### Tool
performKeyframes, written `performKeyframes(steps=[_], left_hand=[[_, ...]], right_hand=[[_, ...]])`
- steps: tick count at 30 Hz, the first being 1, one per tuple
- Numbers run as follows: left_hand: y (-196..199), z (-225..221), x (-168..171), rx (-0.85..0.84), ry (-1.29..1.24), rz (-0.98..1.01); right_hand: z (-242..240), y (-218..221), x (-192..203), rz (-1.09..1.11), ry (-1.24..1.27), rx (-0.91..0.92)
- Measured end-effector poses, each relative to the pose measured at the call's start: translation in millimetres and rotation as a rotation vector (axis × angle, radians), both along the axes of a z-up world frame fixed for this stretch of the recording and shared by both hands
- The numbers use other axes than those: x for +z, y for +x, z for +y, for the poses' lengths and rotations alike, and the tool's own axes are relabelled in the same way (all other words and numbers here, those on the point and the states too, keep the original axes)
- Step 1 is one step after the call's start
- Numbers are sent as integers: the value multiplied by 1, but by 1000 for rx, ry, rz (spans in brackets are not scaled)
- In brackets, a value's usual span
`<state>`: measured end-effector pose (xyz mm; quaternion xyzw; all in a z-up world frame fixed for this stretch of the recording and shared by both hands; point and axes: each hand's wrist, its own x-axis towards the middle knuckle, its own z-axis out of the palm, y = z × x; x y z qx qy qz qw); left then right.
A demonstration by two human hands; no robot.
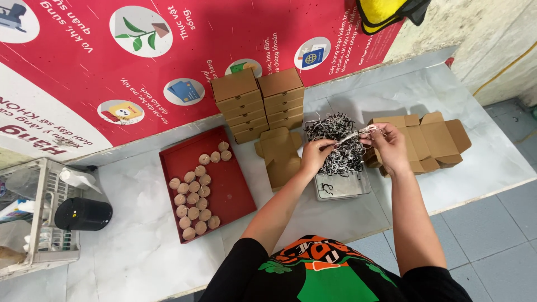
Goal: Packaging small round wooden items into small cardboard boxes with protective filler material.
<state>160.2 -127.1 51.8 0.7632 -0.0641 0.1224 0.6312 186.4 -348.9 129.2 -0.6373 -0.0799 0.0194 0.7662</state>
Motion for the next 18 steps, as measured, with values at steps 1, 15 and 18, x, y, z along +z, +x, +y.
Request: performKeyframes(steps=[1,15,18], left_hand=[[0,0,-3,-1,0,0],[-39,-7,96,308,526,-512],[-30,-23,86,115,607,-639]], right_hand=[[4,-6,15,0,0,-1],[19,-12,45,234,256,57],[25,-8,45,262,212,59]])
